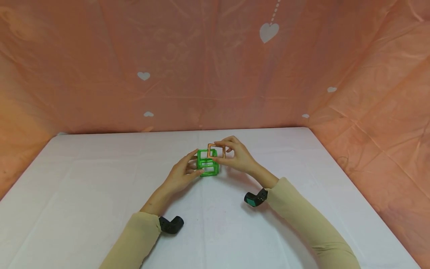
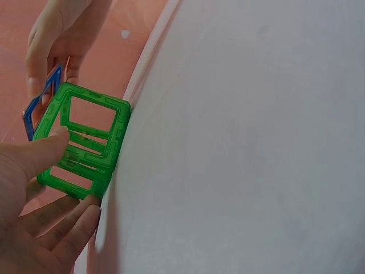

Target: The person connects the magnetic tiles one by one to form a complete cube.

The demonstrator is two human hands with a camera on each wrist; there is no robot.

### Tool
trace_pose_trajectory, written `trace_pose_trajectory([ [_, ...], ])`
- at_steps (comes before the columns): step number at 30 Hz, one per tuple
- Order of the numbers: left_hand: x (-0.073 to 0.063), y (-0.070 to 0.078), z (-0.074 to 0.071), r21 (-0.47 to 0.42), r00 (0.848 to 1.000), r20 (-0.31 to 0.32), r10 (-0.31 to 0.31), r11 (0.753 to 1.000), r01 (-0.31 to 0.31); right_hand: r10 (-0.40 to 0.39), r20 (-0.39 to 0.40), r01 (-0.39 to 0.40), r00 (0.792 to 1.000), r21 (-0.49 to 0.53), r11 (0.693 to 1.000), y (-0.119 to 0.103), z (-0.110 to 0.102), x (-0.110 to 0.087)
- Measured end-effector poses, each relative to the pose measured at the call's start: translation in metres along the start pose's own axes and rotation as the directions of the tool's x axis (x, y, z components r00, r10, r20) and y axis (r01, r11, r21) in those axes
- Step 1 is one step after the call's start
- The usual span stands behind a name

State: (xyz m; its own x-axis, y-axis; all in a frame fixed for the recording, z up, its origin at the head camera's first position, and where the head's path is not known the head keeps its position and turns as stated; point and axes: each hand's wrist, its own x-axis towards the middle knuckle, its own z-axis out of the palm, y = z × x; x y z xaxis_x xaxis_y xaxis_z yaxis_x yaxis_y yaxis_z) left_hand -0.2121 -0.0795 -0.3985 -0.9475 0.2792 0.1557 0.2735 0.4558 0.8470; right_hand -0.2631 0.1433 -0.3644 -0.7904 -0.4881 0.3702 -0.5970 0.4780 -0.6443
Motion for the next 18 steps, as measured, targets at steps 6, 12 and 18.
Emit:
trace_pose_trajectory([
  [6,-0.0001,-0.0017,0.0,-0.009,1.0,0.002,-0.007,1.0,0.007,-0.002,0.025,0.002,1.0,0.001,1.0,-0.0034,0.0032,0.0034],
  [12,-0.0004,0.0003,-0.0006,-0.012,1.0,0.006,-0.017,1.0,0.017,-0.024,0.054,0.023,0.998,0.009,1.0,-0.007,0.0052,0.0072],
  [18,-0.002,0.0009,-0.0013,-0.016,1.0,0.005,-0.015,1.0,0.015,-0.041,0.086,0.039,0.995,0.021,0.999,-0.0103,0.0081,0.0086],
])
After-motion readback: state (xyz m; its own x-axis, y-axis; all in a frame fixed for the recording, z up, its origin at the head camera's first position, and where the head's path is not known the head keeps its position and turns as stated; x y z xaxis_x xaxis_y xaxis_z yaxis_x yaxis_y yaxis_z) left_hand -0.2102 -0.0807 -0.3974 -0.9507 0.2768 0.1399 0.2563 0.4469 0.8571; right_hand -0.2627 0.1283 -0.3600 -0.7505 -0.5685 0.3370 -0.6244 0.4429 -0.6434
